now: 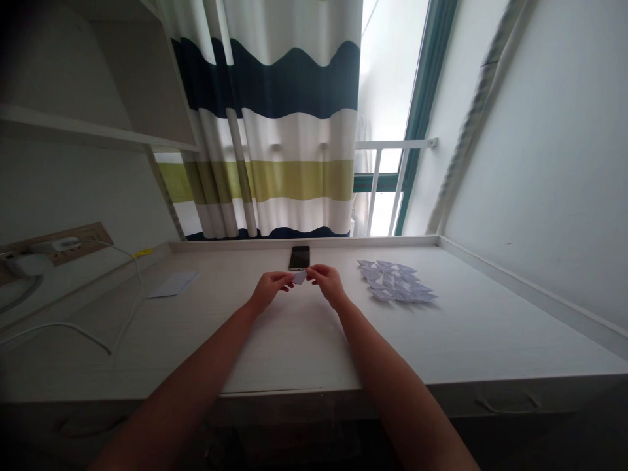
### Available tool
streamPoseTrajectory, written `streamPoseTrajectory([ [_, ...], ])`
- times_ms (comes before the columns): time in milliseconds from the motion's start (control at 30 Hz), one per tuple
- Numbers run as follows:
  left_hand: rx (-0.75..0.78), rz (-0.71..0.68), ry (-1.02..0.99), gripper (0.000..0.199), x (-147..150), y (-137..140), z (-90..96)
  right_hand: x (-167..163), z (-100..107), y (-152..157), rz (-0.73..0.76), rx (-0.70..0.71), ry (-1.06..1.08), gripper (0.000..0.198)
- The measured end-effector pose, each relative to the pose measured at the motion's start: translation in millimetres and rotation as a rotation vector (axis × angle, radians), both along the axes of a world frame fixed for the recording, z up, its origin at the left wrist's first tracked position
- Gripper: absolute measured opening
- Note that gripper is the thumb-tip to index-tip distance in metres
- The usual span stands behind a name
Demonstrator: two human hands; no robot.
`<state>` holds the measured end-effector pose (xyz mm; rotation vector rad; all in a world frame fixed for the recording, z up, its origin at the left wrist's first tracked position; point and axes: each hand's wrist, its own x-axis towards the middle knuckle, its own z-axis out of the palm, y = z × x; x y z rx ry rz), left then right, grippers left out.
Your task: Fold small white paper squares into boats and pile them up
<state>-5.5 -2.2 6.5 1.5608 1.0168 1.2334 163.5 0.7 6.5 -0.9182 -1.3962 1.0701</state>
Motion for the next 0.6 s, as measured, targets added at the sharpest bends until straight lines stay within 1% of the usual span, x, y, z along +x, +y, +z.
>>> streamPoseTrajectory([
  [200, -0.063, -0.115, 0.030, 0.030, 2.9, -3.0, 0.0, -1.9, -3.2, 3.1, -0.110, 0.095, -0.127, 0.027],
  [267, -0.098, -0.139, 0.013, 0.032, 3.7, -3.3, 0.1, -3.2, -3.5, 2.5, -0.088, 0.110, -0.142, 0.028],
  [433, -0.184, -0.180, -0.065, 0.036, 3.9, -2.4, -1.1, -5.8, -1.5, -1.3, 0.029, 0.108, -0.119, 0.025],
  [600, -0.201, -0.211, -0.082, 0.036, 3.3, -2.9, -2.3, -7.7, 0.2, -3.3, 0.065, 0.097, -0.113, 0.021],
])
